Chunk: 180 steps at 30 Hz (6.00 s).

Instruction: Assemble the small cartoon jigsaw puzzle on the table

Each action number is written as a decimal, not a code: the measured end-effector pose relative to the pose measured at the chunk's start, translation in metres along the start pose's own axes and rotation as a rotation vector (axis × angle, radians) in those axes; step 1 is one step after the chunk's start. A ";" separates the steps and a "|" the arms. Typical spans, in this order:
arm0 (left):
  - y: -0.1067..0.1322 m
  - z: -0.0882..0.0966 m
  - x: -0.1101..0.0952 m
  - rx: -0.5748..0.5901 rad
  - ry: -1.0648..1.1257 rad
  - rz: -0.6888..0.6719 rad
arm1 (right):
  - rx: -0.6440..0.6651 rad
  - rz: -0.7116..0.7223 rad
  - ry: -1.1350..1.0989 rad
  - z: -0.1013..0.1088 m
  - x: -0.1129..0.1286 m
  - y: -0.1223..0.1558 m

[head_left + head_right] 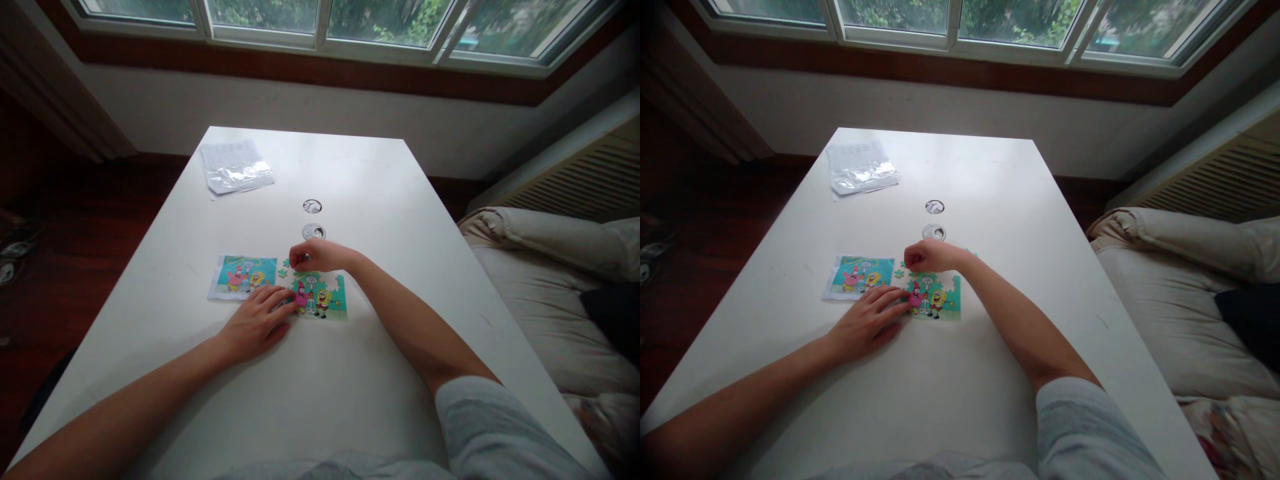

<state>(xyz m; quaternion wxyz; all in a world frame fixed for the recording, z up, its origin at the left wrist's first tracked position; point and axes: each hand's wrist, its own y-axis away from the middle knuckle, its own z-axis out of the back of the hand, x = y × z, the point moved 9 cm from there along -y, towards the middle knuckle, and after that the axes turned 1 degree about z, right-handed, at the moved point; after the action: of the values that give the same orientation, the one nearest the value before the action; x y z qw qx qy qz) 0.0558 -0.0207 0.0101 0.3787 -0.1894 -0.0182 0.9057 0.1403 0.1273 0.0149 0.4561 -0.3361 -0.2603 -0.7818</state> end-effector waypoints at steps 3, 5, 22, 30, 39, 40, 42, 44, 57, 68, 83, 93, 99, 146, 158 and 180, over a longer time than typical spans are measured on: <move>0.000 0.001 0.000 -0.008 0.004 0.001 | -0.022 -0.003 0.080 0.001 0.001 0.000; 0.000 0.001 0.001 -0.012 0.006 0.001 | -0.007 0.020 0.160 0.000 0.004 0.000; 0.000 0.001 0.002 -0.011 0.011 -0.001 | -0.126 -0.066 0.010 0.011 0.005 0.004; -0.001 0.002 0.002 -0.009 0.020 0.003 | -0.024 -0.112 -0.327 -0.010 -0.008 0.000; 0.000 0.001 0.002 -0.004 0.024 0.000 | -0.023 -0.074 -0.268 -0.006 -0.006 0.000; 0.000 0.001 0.002 0.000 0.021 0.000 | -0.022 -0.054 -0.237 -0.005 -0.004 0.000; 0.000 0.000 0.001 0.005 0.013 0.000 | -0.022 -0.033 -0.178 -0.004 -0.002 0.000; 0.000 0.000 0.001 0.009 0.006 0.002 | -0.023 -0.023 -0.141 -0.004 -0.002 0.000; -0.001 0.001 0.001 -0.004 0.014 0.002 | -0.033 0.011 0.043 -0.009 -0.005 -0.003; -0.001 0.000 0.001 -0.008 0.032 -0.004 | 0.010 0.118 0.190 -0.011 0.011 -0.001; 0.000 -0.001 0.001 -0.009 0.023 -0.007 | -0.105 -0.042 0.204 0.015 0.003 0.007; -0.001 0.001 0.001 0.005 0.014 -0.003 | -0.354 0.102 0.324 0.024 0.023 0.028; -0.003 0.000 0.001 -0.008 0.018 0.005 | -0.376 0.286 0.504 -0.017 0.035 0.060; -0.007 0.016 0.037 -0.168 -0.111 0.203 | -0.523 0.237 0.425 -0.035 0.026 0.080; -0.014 0.023 0.047 -0.209 -0.189 0.355 | -0.507 0.244 0.440 -0.039 0.025 0.074; -0.012 0.024 0.050 -0.220 -0.178 0.366 | -0.501 0.224 0.452 -0.037 0.025 0.077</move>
<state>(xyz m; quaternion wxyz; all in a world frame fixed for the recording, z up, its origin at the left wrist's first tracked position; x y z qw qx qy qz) 0.0240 0.0250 0.0178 0.1820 -0.1489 -0.1155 0.9651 0.1888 0.0528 0.0182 0.4884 -0.2824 0.0857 -0.8212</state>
